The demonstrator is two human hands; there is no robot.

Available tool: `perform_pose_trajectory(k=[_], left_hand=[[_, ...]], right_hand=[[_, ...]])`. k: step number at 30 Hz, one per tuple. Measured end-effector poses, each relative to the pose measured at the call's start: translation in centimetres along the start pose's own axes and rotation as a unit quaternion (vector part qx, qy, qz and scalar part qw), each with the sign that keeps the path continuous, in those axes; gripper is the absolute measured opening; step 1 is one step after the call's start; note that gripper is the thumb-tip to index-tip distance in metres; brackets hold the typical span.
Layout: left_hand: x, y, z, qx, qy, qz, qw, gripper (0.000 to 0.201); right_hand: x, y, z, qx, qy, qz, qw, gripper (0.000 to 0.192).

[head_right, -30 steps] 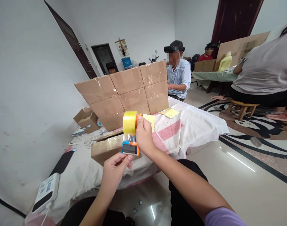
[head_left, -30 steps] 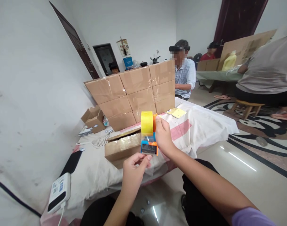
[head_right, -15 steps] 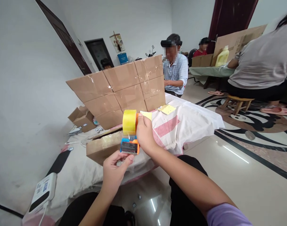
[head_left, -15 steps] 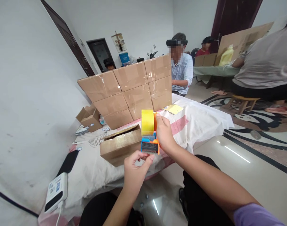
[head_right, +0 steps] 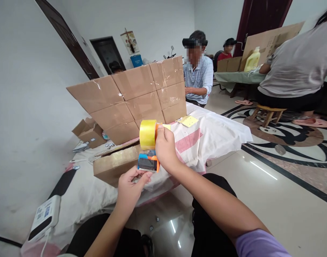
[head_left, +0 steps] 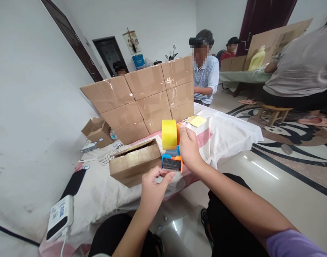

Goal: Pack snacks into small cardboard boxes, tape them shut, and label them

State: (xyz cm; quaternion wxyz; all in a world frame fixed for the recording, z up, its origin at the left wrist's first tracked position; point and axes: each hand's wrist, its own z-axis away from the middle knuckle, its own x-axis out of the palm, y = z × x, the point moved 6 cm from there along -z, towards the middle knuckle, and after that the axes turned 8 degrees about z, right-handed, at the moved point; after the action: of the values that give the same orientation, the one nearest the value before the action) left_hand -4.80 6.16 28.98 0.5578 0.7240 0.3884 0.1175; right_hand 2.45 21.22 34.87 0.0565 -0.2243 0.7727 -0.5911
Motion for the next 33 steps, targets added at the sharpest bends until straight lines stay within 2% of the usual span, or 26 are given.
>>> perform_pose_trajectory(k=[4, 12, 21, 29, 33], left_hand=[[0.3, 0.4, -0.2, -0.005, -0.041, 0.022, 0.999, 0.028], [0.4, 0.9, -0.3, -0.002, -0.043, 0.043, 0.998, 0.029], [0.3, 0.5, -0.7, -0.003, -0.039, 0.027, 0.999, 0.032], [0.4, 0.6, -0.9, 0.003, -0.101, 0.052, 0.994, 0.032], [0.3, 0.5, -0.9, -0.004, -0.099, 0.057, 0.993, 0.036]], right_hand=[[-0.2, 0.5, -0.4, 0.014, 0.001, -0.021, 1.000, 0.034], [-0.2, 0.6, -0.2, 0.048, 0.001, -0.047, 0.998, 0.032], [-0.2, 1.0, 0.0, 0.032, 0.009, -0.032, 0.999, 0.032], [-0.5, 1.3, -0.9, 0.033, 0.007, -0.050, 0.998, 0.034], [-0.7, 1.4, -1.0, 0.035, 0.012, -0.048, 0.998, 0.033]])
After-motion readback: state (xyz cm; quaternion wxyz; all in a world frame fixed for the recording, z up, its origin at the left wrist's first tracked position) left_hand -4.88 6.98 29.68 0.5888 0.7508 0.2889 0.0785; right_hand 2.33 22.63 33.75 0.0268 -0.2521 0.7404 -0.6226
